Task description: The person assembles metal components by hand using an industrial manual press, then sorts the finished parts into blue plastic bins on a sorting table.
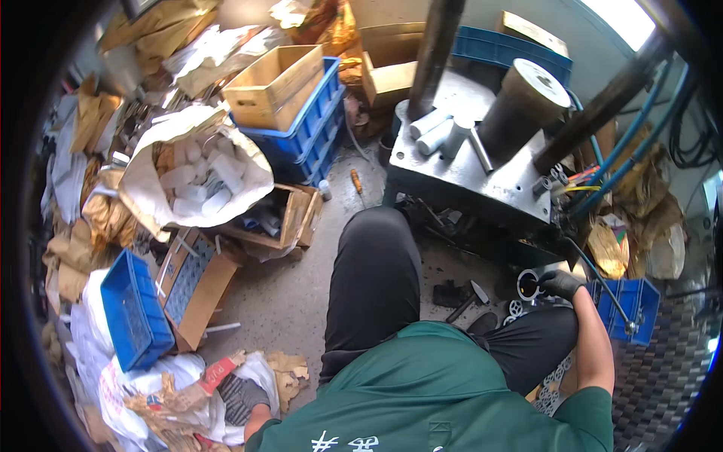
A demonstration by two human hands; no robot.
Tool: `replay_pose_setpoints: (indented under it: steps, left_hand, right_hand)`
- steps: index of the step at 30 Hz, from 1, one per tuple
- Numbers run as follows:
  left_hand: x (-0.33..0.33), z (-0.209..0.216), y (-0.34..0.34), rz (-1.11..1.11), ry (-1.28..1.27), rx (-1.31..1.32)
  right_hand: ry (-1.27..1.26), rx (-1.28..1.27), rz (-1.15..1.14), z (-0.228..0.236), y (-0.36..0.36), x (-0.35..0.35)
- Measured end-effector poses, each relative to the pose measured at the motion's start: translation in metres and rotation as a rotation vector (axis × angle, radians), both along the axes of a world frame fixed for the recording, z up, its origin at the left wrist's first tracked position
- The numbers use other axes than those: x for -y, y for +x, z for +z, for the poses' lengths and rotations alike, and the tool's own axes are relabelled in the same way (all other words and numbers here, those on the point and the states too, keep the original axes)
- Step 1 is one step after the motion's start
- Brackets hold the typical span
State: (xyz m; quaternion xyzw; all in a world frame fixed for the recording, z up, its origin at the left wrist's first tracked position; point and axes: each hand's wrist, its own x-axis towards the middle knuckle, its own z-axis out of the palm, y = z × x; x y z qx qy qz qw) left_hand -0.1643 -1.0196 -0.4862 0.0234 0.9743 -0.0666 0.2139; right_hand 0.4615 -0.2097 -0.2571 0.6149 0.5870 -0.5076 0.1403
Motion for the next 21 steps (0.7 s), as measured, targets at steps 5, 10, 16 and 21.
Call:
replay_pose_setpoints:
  steps: [5,10,16,21]
  left_hand:
    - [-0.018,0.022,-0.032,-0.24,-0.014,0.036]
    - [-0.009,0.079,-0.071,-0.476,0.042,0.046]
    - [-0.133,0.206,-0.136,-0.345,0.445,-0.255]
    - [-0.321,0.293,-0.125,-0.15,1.433,-0.092]
  right_hand:
    - [0.166,0.119,0.268,0.023,-0.018,0.016]
    - [0.198,0.034,0.254,0.036,-0.031,0.016]
    - [0.31,-0.116,0.302,0.032,-0.043,0.004]
    - [0.304,-0.115,0.33,0.033,-0.048,0.002]
